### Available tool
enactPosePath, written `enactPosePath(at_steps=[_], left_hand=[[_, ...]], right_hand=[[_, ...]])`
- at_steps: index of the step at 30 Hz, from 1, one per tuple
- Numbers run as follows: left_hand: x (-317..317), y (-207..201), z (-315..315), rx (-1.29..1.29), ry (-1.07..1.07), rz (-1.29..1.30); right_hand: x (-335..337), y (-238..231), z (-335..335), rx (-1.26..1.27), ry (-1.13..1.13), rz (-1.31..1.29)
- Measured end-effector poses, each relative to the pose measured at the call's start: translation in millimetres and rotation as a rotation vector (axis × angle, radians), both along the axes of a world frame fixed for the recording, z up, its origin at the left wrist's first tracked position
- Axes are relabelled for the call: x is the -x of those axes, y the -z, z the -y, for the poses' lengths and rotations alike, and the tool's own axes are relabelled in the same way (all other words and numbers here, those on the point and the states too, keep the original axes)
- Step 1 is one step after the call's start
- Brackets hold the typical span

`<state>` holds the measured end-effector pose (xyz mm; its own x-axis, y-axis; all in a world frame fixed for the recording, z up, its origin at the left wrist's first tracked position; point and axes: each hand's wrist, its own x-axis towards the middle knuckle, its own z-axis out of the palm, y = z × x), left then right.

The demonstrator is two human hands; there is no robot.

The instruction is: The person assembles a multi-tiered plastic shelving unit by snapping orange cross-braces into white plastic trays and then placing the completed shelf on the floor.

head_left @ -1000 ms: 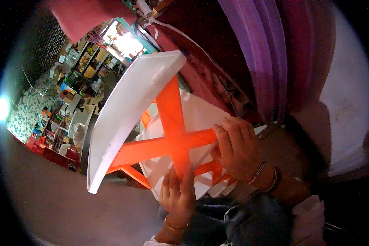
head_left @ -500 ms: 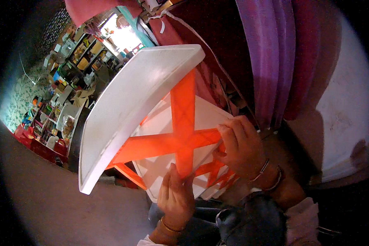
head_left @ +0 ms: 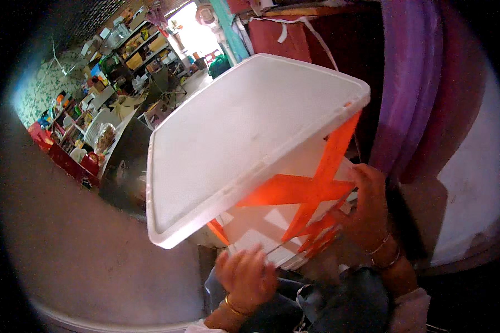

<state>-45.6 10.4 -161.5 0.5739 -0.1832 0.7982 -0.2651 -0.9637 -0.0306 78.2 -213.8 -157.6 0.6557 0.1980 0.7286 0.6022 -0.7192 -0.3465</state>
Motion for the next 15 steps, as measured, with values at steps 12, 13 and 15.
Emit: enactPosePath(at_steps=[12,13,15], left_hand=[[-52,21,-73,1.383,0.321,-0.389],[-50,24,-80,1.259,0.280,-0.395],[-57,25,-84,1.330,0.396,-0.332]], right_hand=[[-2,28,3,-0.644,-0.376,-0.716],[-3,34,-2,-0.724,-0.451,-0.774],[6,35,-4,-0.588,-0.321,-0.771]])
